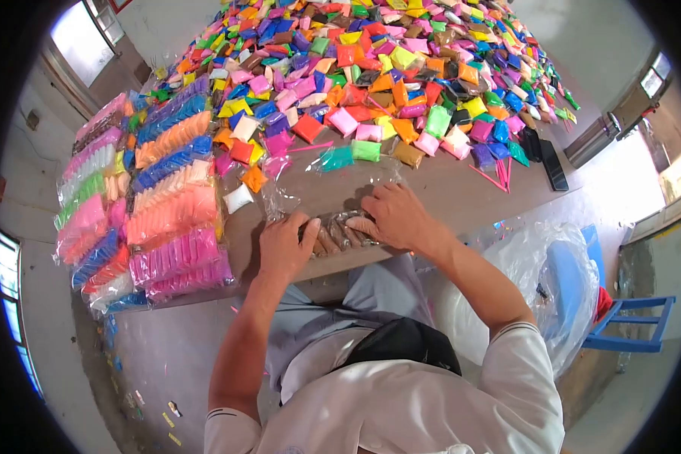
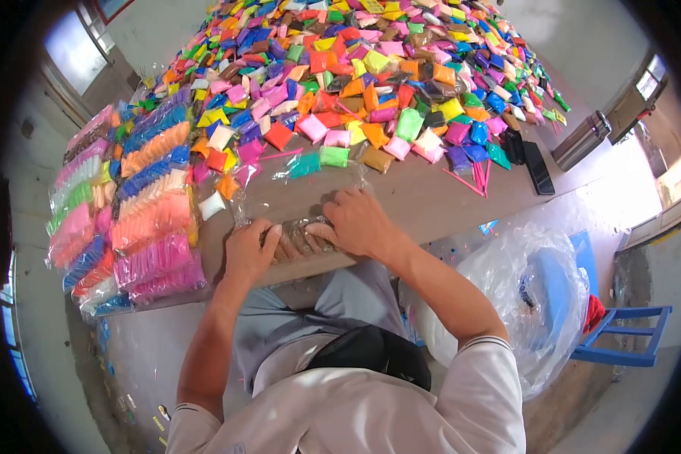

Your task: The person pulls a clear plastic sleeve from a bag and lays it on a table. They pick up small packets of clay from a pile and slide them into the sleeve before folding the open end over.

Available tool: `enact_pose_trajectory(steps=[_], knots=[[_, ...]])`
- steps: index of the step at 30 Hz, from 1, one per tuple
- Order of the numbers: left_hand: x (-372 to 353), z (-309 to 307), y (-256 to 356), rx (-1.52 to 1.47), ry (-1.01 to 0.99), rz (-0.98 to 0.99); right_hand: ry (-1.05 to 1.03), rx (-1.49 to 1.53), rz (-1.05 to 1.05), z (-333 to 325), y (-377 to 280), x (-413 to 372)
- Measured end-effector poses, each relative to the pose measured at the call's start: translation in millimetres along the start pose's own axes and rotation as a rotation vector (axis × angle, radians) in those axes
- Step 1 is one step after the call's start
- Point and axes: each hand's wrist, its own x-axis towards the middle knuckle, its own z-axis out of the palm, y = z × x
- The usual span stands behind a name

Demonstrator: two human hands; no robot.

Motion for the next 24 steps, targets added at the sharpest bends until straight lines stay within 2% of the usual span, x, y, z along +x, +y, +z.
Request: enact_pose_trajectory(steps=[4,7,10,13,16,19,22,24], knots=[[1.0,0.7,3.0,0.028,-0.048,-0.03,-0.027,0.014,0.019,1.8,5.8,2.2],[1.7,-2.5,5.5,0.049,-0.067,-0.036,-0.173,0.06,0.053,-8.4,10.8,8.7],[0.3,-1.5,4.1,0.043,-0.054,-0.028,0.043,0.226,0.069,-8.1,34.0,10.8],[-2.9,2.1,3.9,0.042,-0.038,-0.023,0.223,0.204,0.188,-22.1,58.8,20.8],[-3.1,4.2,2.6,0.048,-0.018,-0.012,0.089,0.15,0.364,-37.0,57.5,36.0],[-3.4,1.8,6.4,0.046,-0.027,-0.008,-0.032,0.119,0.307,-3.8,84.4,49.3],[-5.2,3.0,7.0,0.052,-0.014,0.007,-0.118,0.282,0.453,-5.4,90.2,58.6],[-7.5,5.2,4.8,0.048,0.008,0.022,-0.158,0.566,0.477,-7.7,101.1,62.1]])
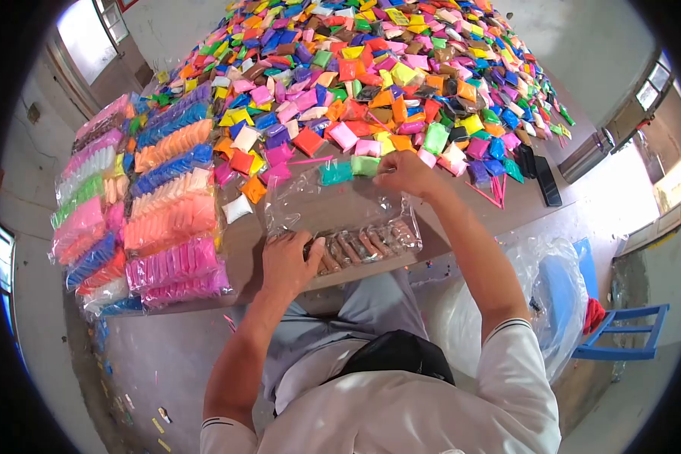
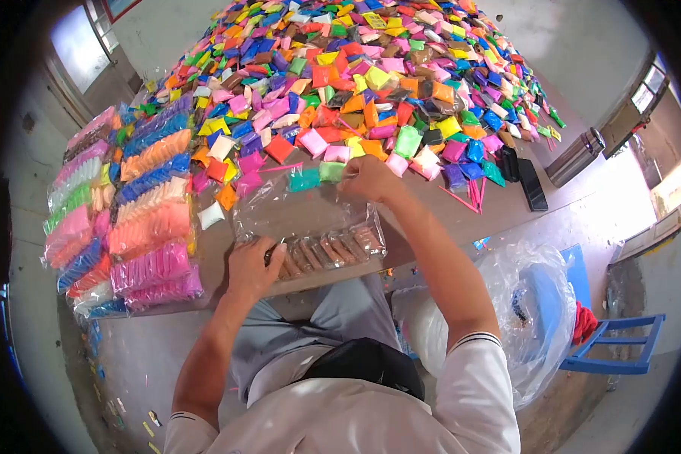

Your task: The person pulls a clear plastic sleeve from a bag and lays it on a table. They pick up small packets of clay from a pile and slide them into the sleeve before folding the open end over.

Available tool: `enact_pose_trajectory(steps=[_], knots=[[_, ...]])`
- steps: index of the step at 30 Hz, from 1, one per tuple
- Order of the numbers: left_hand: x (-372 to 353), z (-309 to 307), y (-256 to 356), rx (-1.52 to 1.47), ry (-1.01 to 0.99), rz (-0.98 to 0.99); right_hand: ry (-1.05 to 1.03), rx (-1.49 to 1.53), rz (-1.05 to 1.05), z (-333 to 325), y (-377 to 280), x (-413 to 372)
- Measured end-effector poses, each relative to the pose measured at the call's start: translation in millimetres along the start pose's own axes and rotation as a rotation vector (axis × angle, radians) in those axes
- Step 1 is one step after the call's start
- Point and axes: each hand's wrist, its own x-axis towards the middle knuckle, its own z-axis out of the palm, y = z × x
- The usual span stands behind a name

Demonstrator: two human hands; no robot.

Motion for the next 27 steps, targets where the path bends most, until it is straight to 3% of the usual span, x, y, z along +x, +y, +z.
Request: enact_pose_trajectory(steps=[4,13,19,25,27], knots=[[-0.1,1.4,1.3,-0.015,0.022,0.014,-0.165,0.343,-0.004,-10.6,-3.8,-2.4],[-0.3,1.0,2.0,-0.017,0.035,0.026,-0.428,0.513,0.05,-36.6,-37.0,3.8],[-0.5,0.7,2.8,-0.017,0.026,0.021,-0.299,0.249,-0.099,-38.9,-47.4,7.7],[-2.9,5.3,-1.3,-0.024,0.055,0.036,0.019,-0.184,-0.236,-45.3,-74.6,-33.0],[-3.3,6.8,-1.4,-0.019,0.059,0.033,0.005,-0.222,-0.372,-40.3,-70.6,-43.8]])
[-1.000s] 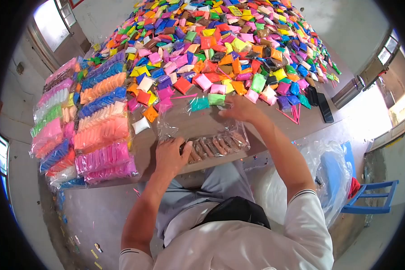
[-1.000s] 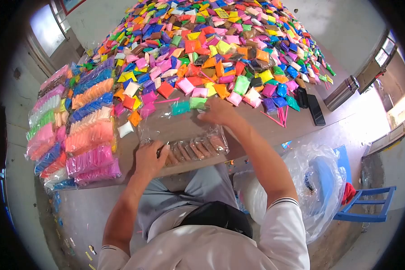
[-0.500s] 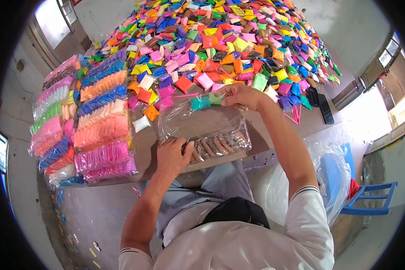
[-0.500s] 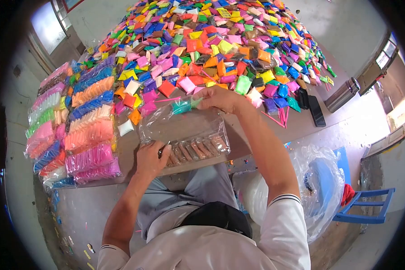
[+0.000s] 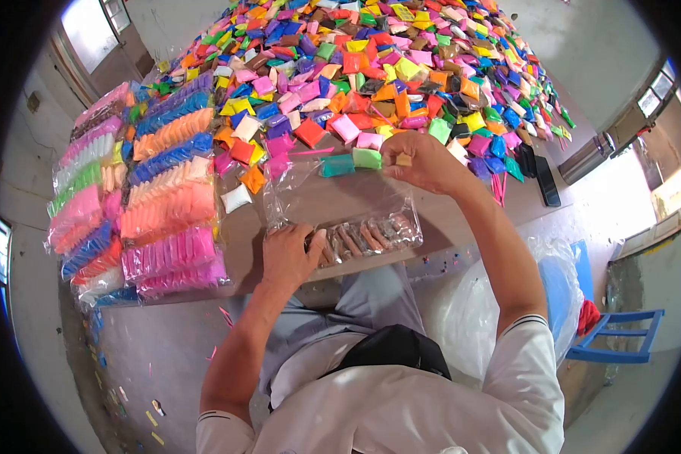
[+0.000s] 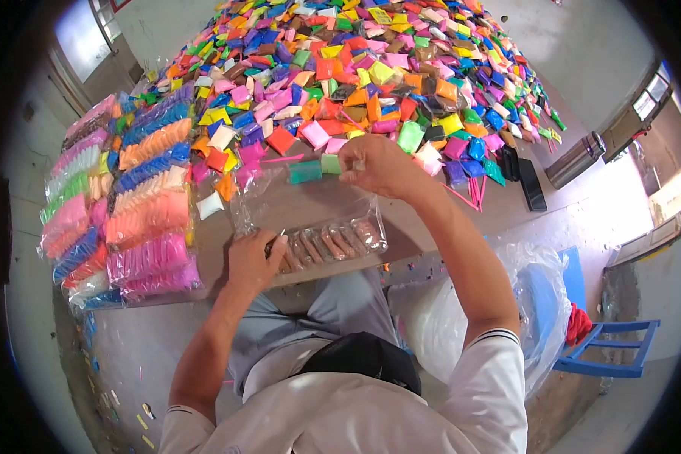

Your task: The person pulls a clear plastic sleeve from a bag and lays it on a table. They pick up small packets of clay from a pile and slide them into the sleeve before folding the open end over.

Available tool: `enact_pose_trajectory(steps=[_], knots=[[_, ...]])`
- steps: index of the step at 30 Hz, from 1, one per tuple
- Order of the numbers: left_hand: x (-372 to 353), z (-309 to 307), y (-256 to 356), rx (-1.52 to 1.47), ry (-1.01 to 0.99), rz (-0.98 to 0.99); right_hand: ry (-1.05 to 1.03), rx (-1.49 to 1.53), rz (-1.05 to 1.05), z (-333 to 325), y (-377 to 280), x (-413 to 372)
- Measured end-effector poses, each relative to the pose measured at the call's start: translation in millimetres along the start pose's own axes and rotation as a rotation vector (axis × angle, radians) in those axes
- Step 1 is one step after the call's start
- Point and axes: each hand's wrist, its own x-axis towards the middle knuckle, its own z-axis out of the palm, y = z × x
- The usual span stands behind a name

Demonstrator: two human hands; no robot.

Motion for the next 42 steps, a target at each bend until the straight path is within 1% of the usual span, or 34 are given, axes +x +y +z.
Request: enact_pose_trajectory(steps=[1,2,6,8,11,14,17,20,21,23,26,29,32,35,38,42], knots=[[0.1,-0.9,1.1,0.004,-0.008,-0.007,-0.002,-0.017,-0.068,2.1,-2.9,-5.4],[0.5,-1.5,1.9,0.009,-0.014,-0.012,-0.083,0.024,0.049,2.7,-8.4,-8.8],[1.4,-2.7,2.5,0.013,-0.028,-0.006,-0.149,-0.151,0.083,10.5,-25.6,-1.5],[0.2,-0.4,1.0,0.023,-0.012,0.003,-0.207,-0.289,0.11,11.8,-31.2,15.0],[0.1,-0.7,0.4,0.011,-0.019,0.006,-0.349,-0.435,0.08,21.4,-37.2,47.7],[-0.3,2.5,-2.1,0.003,0.008,0.026,-0.484,-0.396,0.11,36.5,-38.3,82.3],[-0.3,1.7,-1.7,-0.008,0.01,0.027,-0.418,-0.387,0.057,57.3,-36.6,101.1],[-1.0,1.8,-0.8,-0.01,0.027,0.024,-0.323,-0.17,-0.063,64.4,-36.2,98.8],[-0.8,1.1,-1.0,-0.009,0.033,0.024,-0.291,-0.195,-0.098,63.7,-40.0,95.2],[-2.6,0.8,0.0,-0.009,0.036,0.023,-0.232,-0.238,-0.163,61.0,-46.1,78.2],[-2.4,2.5,-0.5,0.022,0.045,0.034,-0.078,-0.207,-0.271,50.0,-53.5,49.7],[-2.2,1.3,1.1,0.019,0.023,0.01,-0.073,-0.172,-0.319,45.4,-62.9,24.8],[-1.4,-1.9,3.5,0.04,-0.046,-0.039,-0.078,-0.16,-0.3,49.2,-73.5,0.0],[-2.5,0.7,2.2,0.039,-0.02,-0.03,-0.158,-0.166,-0.316,53.6,-80.3,-21.7],[-6.3,4.7,-2.1,0.118,0.043,0.033,-0.139,-0.232,-0.315,73.6,-81.3,-41.3],[-6.8,2.4,1.0,0.067,0.042,0.027,-0.089,-0.189,-0.228,105.2,-81.0,-68.2]])
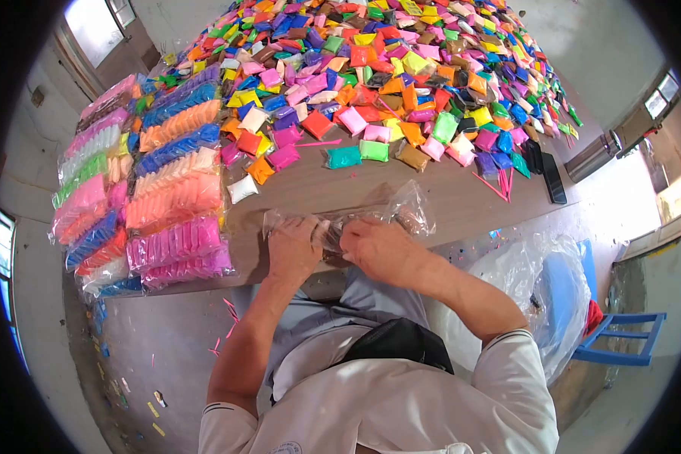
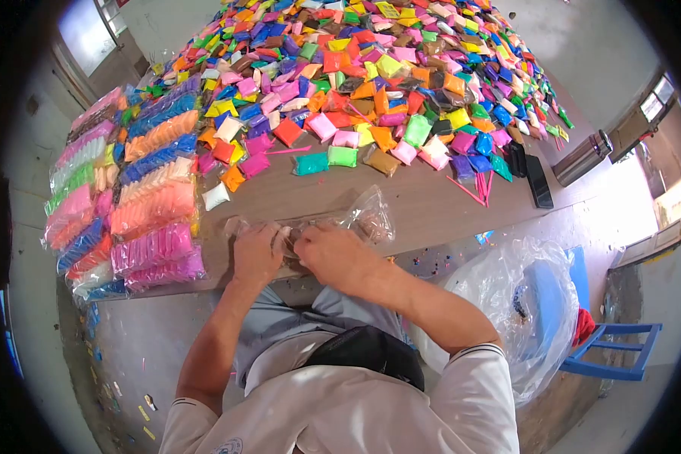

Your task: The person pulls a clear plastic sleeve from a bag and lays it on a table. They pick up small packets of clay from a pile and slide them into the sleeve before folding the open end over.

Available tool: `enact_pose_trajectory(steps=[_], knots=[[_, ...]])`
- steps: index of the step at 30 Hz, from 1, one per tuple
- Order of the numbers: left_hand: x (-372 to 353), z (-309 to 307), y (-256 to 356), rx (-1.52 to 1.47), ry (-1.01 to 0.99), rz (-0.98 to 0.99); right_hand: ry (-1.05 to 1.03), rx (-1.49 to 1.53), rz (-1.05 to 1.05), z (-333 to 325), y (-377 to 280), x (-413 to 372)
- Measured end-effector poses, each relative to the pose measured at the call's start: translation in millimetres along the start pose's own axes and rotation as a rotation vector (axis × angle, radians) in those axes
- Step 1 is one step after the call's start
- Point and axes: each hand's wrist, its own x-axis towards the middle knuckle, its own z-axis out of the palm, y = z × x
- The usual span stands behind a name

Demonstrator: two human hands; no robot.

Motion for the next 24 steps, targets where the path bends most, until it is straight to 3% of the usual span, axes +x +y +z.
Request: enact_pose_trajectory(steps=[5,8,11,14,17,20,24], knots=[[1.2,0.7,-4.6,0.041,-0.035,0.033,0.053,0.033,0.099,19.3,-4.9,-11.2],[1.0,-7.3,-2.8,-0.025,0.053,0.15,0.094,0.016,0.108,23.3,-9.2,-14.6],[-3.0,-16.8,-4.3,-0.078,-0.041,0.066,0.088,-0.001,0.14,27.8,-10.5,-15.4],[-11.4,-30.1,-6.8,-0.476,-0.099,-0.21,0.067,0.022,0.148,28.6,-10.3,-15.6],[-22.1,-46.0,-17.8,-0.333,0.012,-0.063,0.043,0.027,0.156,28.0,-10.2,-15.7],[-35.2,-56.9,-26.7,-0.489,0.078,-0.099,0.073,0.016,0.135,33.2,-8.1,-17.3],[-51.5,-68.0,-35.3,-0.865,0.017,-0.413,0.062,-0.018,0.117,33.3,-7.6,-17.1]])
